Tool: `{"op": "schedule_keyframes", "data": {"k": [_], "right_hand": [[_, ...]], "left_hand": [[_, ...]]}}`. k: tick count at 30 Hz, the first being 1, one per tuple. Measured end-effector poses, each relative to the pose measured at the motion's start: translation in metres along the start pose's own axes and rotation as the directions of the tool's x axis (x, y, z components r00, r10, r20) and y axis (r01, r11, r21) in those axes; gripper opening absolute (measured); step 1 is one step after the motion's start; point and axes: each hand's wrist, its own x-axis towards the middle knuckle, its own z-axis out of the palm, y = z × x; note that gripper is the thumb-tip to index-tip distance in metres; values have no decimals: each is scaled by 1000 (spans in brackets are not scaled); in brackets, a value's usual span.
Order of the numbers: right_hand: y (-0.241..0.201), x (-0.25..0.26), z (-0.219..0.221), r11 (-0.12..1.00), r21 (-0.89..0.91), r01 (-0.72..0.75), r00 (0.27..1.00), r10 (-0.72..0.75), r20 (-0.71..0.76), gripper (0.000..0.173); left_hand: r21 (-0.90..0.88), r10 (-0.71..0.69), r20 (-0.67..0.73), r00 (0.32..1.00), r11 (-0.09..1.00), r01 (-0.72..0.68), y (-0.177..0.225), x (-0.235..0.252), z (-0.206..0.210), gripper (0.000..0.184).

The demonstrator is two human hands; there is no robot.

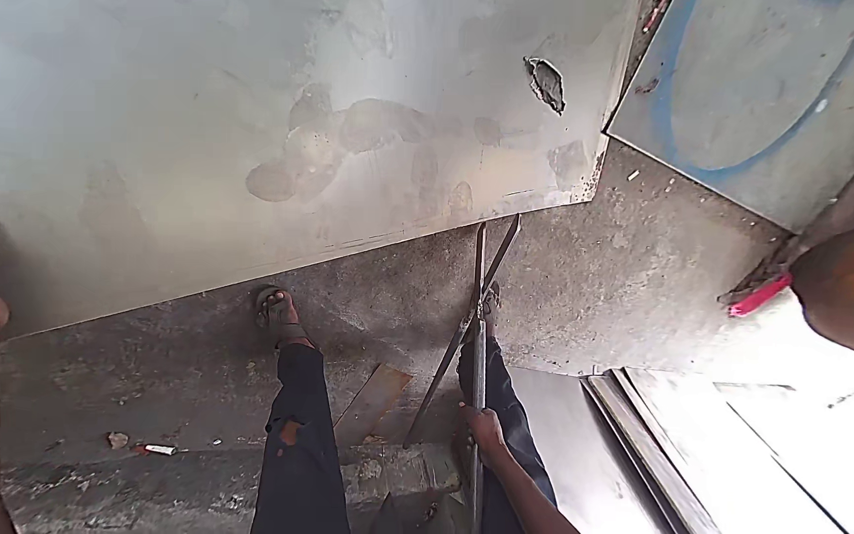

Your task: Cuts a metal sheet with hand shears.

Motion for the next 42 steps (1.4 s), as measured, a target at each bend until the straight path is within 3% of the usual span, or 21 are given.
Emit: {"op": "schedule_keyframes", "data": {"k": [4,7,9,11,13,15,17,18,20,21,24,26,28,31,37,42], "right_hand": [[-4,-18,17,996,-88,36,998,-31,57,37],[-1,-20,39,980,-178,94,987,-68,146,41],[3,-10,54,963,-230,139,973,-90,212,45],[5,-1,67,948,-267,173,961,-103,255,47],[4,2,74,946,-257,195,947,-114,299,48],[-3,7,80,958,-196,211,928,-133,349,46],[4,5,76,974,-139,180,907,-110,406,43],[2,7,76,980,-106,169,893,-107,436,41],[-1,12,75,988,-50,144,868,-102,485,40],[0,15,75,989,-38,140,861,-103,498,40],[5,24,84,981,-74,179,891,-130,436,41],[8,23,89,967,-113,230,911,-173,374,39],[11,18,92,956,-118,267,913,-212,347,38],[11,-2,89,947,-165,276,920,-210,331,40],[-19,-42,89,930,-211,301,919,-224,325,44],[-49,-48,94,926,-182,330,909,-259,327,45]], "left_hand": [[55,-113,32,993,992,111,24,-16,8,46],[105,-221,-25,975,969,223,19,4,22,48],[190,-301,-43,953,934,303,-21,40,35,50],[404,-244,-30,969,884,235,-88,71,46,62],[655,-213,-4,977,738,163,-117,62,63,81],[727,-119,66,991,686,34,-136,25,96,77],[622,-151,280,948,781,-59,-164,-37,136,59],[513,-198,396,897,857,-38,-177,-66,162,54],[257,-272,548,791,955,150,-199,-120,217,49],[133,-323,591,740,943,305,-203,-141,242,49],[-212,-434,626,648,704,677,-185,-163,313,45],[-422,-425,643,637,496,758,-170,-148,358,48],[-534,-401,654,642,356,766,-155,-130,393,52],[-556,-465,628,624,293,778,-132,-120,414,49],[-590,-451,558,696,374,716,-109,-140,396,45],[-569,-457,530,714,433,699,-100,-150,384,49]]}}
